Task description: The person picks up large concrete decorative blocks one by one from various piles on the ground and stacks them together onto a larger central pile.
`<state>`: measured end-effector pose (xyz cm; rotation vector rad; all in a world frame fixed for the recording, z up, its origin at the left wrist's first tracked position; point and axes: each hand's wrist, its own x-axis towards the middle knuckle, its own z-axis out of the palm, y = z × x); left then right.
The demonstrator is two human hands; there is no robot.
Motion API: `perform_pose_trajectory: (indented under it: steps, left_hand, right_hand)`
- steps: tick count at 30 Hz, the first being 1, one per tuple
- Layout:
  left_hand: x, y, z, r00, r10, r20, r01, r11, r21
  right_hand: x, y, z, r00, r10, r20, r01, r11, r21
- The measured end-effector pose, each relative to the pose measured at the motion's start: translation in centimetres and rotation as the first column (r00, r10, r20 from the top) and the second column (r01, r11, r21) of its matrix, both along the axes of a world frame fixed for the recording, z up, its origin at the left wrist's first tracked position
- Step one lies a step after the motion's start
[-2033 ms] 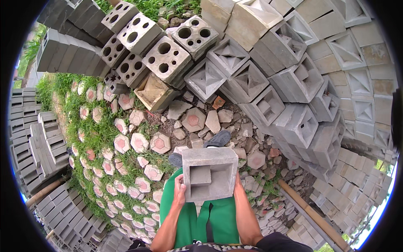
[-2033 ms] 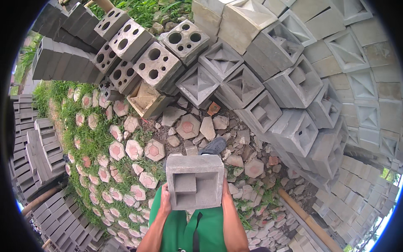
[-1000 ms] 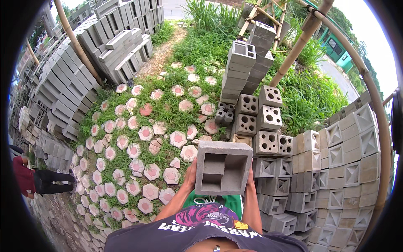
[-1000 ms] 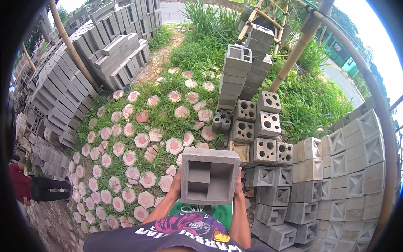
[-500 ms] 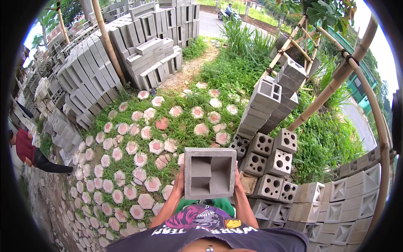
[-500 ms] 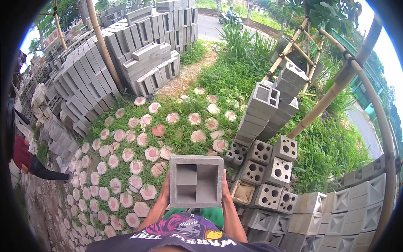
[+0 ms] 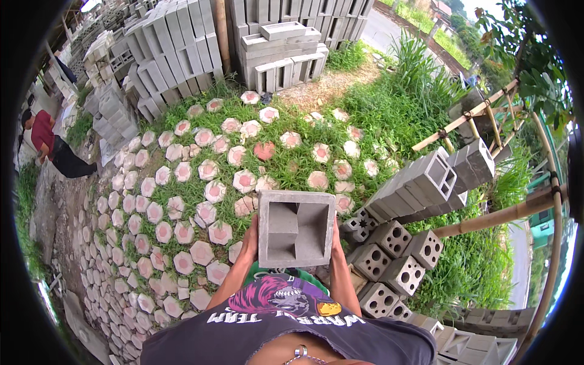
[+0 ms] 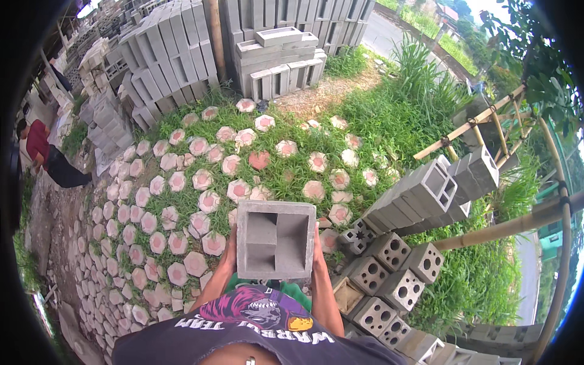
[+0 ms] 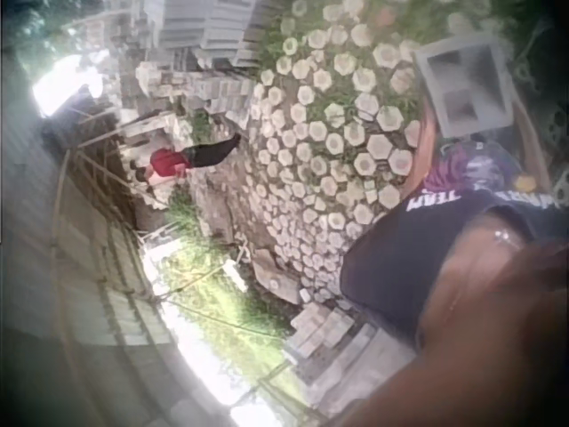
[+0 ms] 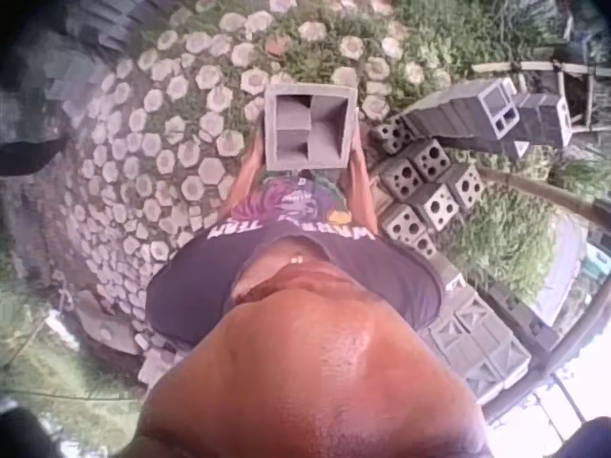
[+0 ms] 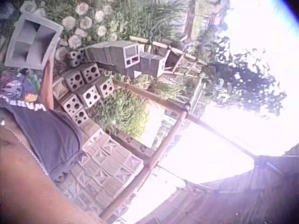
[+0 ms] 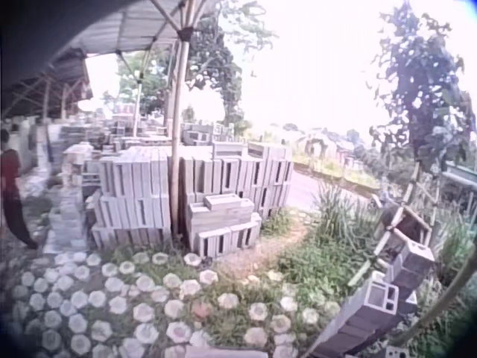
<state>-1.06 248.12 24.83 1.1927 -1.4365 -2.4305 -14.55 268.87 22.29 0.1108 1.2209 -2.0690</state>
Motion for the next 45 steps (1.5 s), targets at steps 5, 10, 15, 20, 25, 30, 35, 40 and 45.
perform_pose_trajectory:
  steps: [5,10,15,20,25,30,35,40,45]
  left_hand:
    - [-6.1,-7.9,-2.7,0.997,-0.054,-0.048,0.051,0.997,-0.054]
    - [-9.0,-15.2,-2.7,0.999,-0.008,-0.034,0.007,1.0,-0.026]
    - [-8.7,-21.9,-2.5,0.974,0.226,-0.009,-0.225,0.967,-0.117]
    - [-7.1,-29.3,-7.6,0.863,0.506,-0.004,-0.506,0.863,0.012]
    - [-8.1,-38.7,-7.6,0.706,0.707,-0.036,-0.699,0.704,0.123]
    - [-8.9,-50.4,-7.8,0.519,0.854,-0.044,-0.848,0.52,0.097]
    - [-11.3,-58.6,-5.7,0.348,0.937,-0.02,-0.93,0.348,0.116]
    - [-10.4,-65.9,-3.8,0.228,0.974,-0.003,-0.967,0.227,0.121]
    - [-8.1,-75.0,-4.2,0.17,0.985,-0.007,-0.975,0.169,0.141]
  right_hand:
    - [-6.3,-6.8,0.5,0.986,0.097,-0.138,-0.087,0.993,0.076]
    - [-11.5,-15.3,-1.0,0.97,0.152,-0.188,-0.162,0.986,-0.037]
    - [-15.6,-24.8,-3.7,0.945,0.312,-0.099,-0.317,0.947,-0.044]
    - [-17.0,-38.6,-2.0,0.833,0.551,-0.04,-0.545,0.832,0.107]
    - [-20.0,-53.3,-4.3,0.737,0.676,0.001,-0.673,0.734,0.087]
    - [-20.8,-70.8,-3.4,0.537,0.843,0.019,-0.826,0.521,0.212]
    - [-22.3,-83.0,-4.3,0.34,0.938,0.075,-0.94,0.334,0.074]
    - [-20.9,-93.5,-2.1,0.233,0.97,0.064,-0.967,0.224,0.121]
    - [-18.7,-103.7,-2.0,0.195,0.957,0.213,-0.978,0.174,0.117]
